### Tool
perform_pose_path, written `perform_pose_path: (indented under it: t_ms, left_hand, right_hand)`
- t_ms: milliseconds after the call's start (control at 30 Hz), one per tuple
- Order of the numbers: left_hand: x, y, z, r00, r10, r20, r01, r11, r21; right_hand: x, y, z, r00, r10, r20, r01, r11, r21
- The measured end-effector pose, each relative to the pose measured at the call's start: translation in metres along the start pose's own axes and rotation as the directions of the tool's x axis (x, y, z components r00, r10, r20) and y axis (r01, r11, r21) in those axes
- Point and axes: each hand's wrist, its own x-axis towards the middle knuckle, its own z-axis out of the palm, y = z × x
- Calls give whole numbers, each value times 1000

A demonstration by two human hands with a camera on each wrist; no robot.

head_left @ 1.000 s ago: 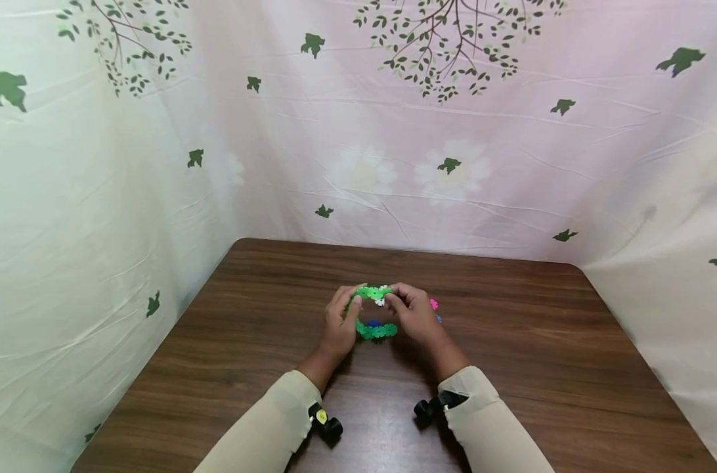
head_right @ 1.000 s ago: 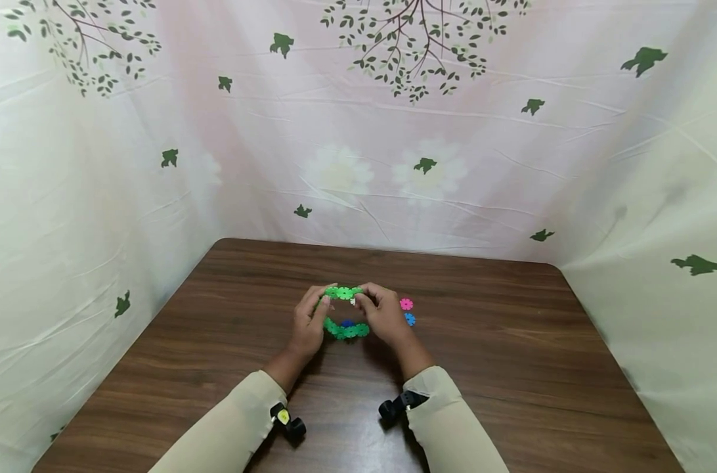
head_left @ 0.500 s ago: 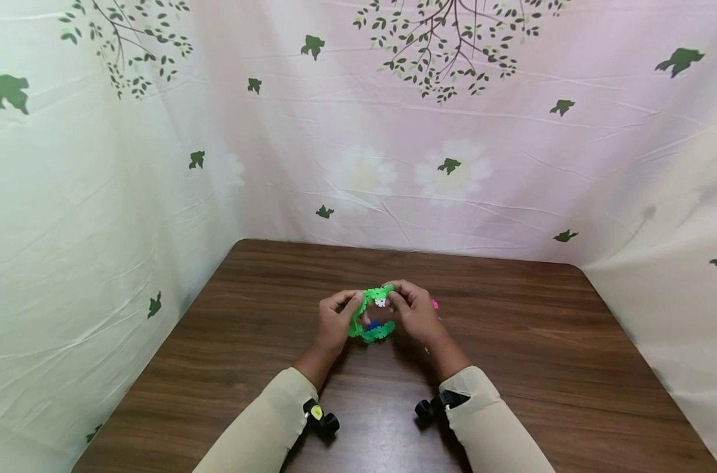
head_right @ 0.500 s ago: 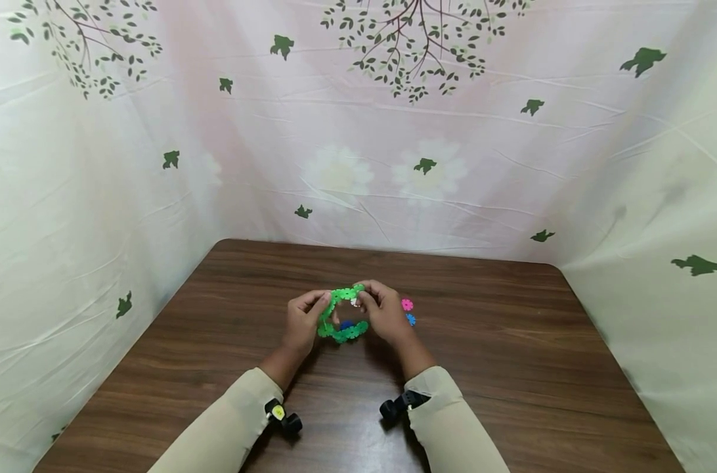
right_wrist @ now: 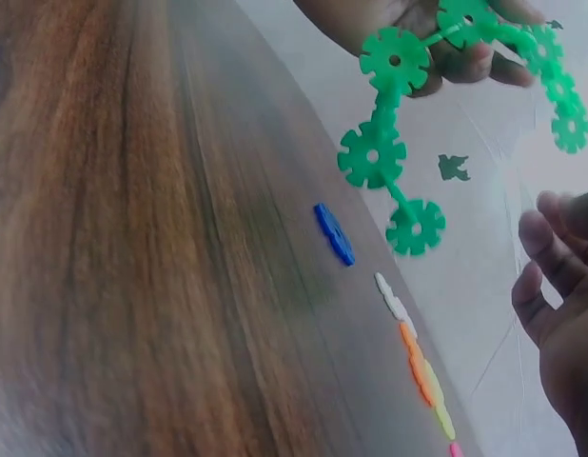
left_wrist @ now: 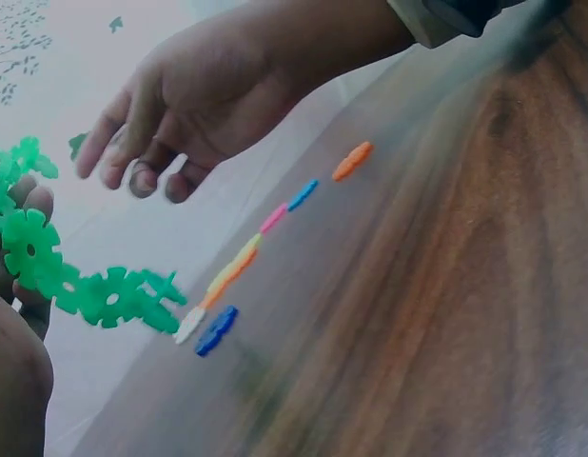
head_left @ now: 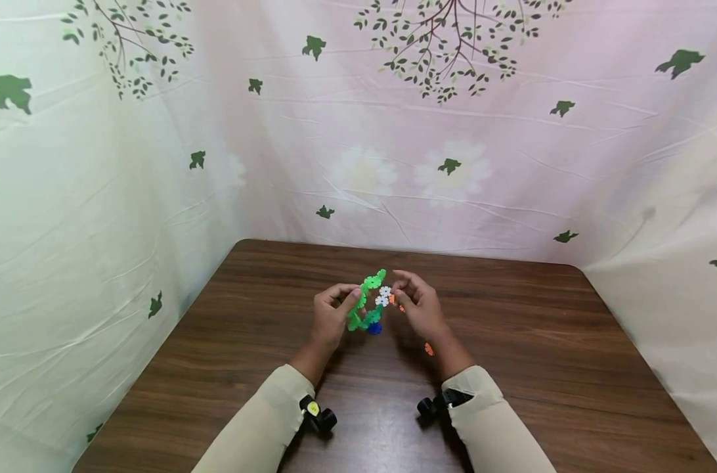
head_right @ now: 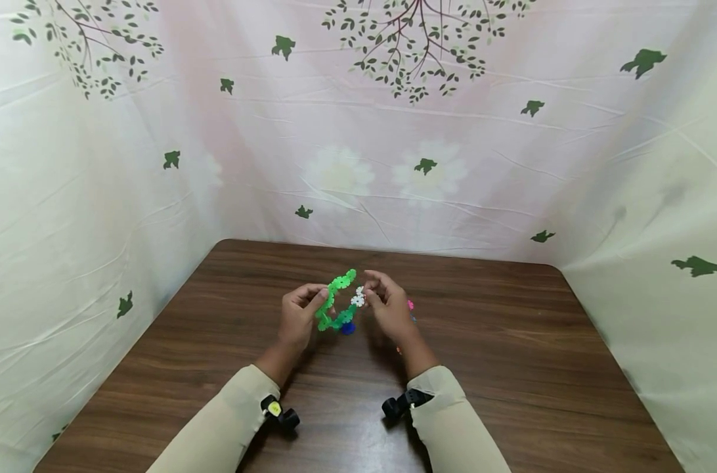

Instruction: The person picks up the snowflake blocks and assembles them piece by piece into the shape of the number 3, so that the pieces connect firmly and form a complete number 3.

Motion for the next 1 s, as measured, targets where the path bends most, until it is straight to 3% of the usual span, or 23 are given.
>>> perform_pose_path:
  t_ms: [200, 400, 533, 767, 1000]
  left_hand:
    - [4, -1, -4, 997, 33, -73, -28, 996, 80]
    - [6, -4, -7, 993, 81, -91, -69, 990, 125]
    - [7, -8, -8, 992, 75, -102, -61, 989, 134]
    - [4, -12, -6, 989, 55, -139, -26, 978, 206]
    - [-2, -15, 0, 987, 22, -160, 19, 968, 249]
  right_hand:
    - [2, 5, -5, 994, 72, -80, -75, 997, -37]
    - [3, 5, -15, 985, 140, -104, -148, 986, -78]
    - [5, 6, -25, 976, 178, -123, -189, 979, -79]
    - [-3, 8, -43, 974, 186, -128, -206, 963, -174]
    - [-19, 16, -55, 975, 206, -78, -217, 957, -192]
